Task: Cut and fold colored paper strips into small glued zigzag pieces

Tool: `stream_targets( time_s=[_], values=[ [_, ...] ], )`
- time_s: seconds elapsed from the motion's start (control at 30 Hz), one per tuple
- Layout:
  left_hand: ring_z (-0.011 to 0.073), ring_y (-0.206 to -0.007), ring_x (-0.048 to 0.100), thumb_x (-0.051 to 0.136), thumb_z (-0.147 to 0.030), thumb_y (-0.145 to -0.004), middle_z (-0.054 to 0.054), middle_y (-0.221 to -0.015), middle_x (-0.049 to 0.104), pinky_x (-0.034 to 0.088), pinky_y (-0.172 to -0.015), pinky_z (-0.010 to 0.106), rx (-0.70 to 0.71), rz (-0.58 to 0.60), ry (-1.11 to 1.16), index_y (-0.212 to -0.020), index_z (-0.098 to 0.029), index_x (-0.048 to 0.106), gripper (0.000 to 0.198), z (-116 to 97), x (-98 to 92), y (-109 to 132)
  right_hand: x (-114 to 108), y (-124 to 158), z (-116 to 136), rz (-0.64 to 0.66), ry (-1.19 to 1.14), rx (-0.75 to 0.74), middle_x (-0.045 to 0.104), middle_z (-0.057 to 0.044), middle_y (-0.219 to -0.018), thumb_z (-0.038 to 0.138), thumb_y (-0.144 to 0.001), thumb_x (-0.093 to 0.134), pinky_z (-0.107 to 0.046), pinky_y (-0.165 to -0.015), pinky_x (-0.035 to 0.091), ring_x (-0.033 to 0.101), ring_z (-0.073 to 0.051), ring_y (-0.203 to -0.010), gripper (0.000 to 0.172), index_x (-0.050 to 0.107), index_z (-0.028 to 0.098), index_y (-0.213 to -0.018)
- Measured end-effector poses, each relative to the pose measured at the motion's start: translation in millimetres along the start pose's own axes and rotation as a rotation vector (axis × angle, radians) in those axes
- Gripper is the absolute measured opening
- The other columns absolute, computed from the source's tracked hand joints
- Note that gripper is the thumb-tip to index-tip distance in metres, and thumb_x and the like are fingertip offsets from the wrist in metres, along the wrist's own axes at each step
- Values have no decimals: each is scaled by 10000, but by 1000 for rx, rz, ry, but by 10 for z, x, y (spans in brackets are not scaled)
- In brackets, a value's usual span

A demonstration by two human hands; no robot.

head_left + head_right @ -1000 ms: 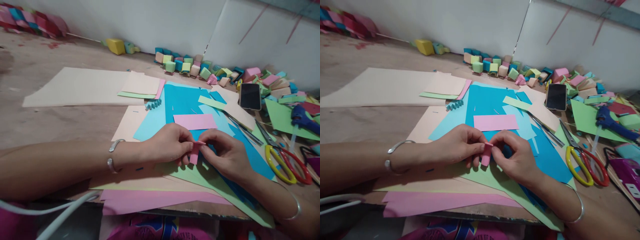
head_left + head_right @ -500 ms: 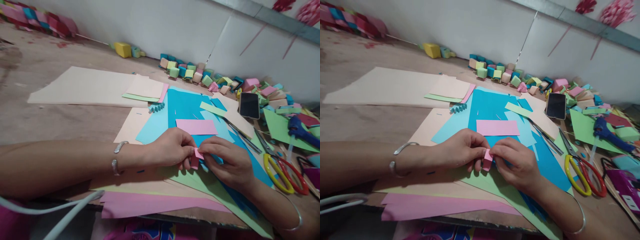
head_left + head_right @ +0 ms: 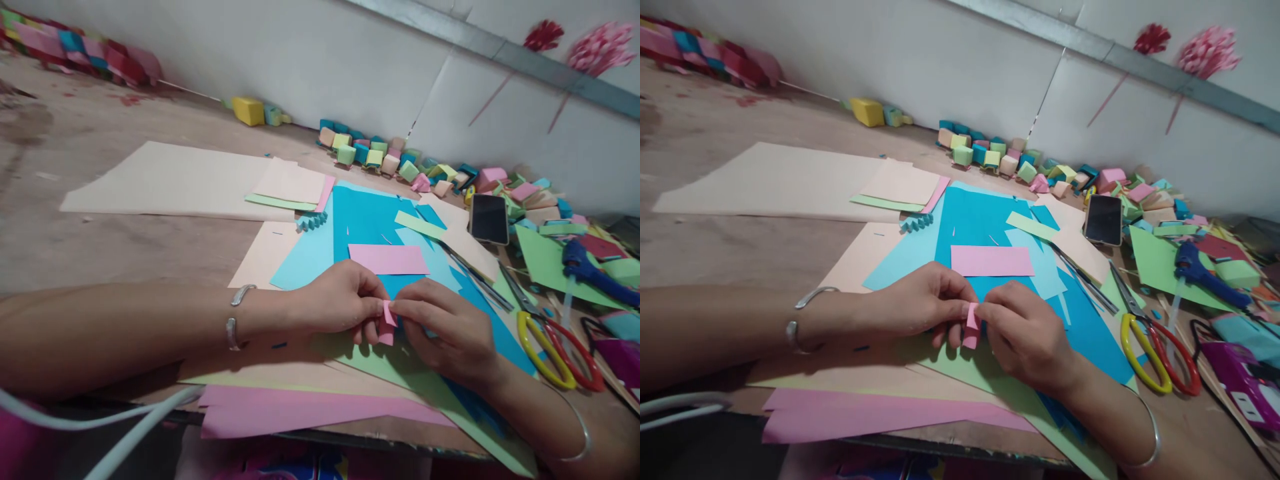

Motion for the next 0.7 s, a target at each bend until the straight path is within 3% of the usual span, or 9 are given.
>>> stream_targets(
  time_s=[0.23,0.4,0.53,0.7],
  values=[
    [101,-542,616,599,-239,-838,69,-669,698,455,-460,177,22,43,-53,-719,-101,638,186,-30,16,23,8,7,18,-1,18,3,661,-87,-820,41,-850,486,-306,-627,494,605,-186,-741,253,658,196,-954],
    [102,-546,627,506,-212,-888,62,-686,711,464,-487,181,63,-2,-220,-731,-111,654,238,33,-29,-7,5,-17,14,20,-112,81,651,-78,-850,47,-847,487,-299,-659,498,598,-175,-771,226,625,190,-954],
    [86,-549,605,511,-171,-881,22,-662,698,458,-566,184,193,-47,-426,-712,-131,677,240,-62,-45,23,25,-12,-112,76,-114,292,619,-14,-746,167,-886,550,-259,-609,452,564,-134,-669,52,588,197,-866],
    [106,-600,566,591,-202,-865,8,-626,666,363,-577,208,378,-176,-798,-652,-152,688,239,-238,-26,102,105,-2,-124,205,-95,262,556,14,-657,214,-945,495,-240,-542,377,496,-112,-583,184,567,197,-776]
  ],
)
Point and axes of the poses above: each hand's wrist, its own y-axis away from the middle knuckle, its own x-axis out of the palm, z = x × y, the point moved 7 cm from there along -y, towards the middle knuckle
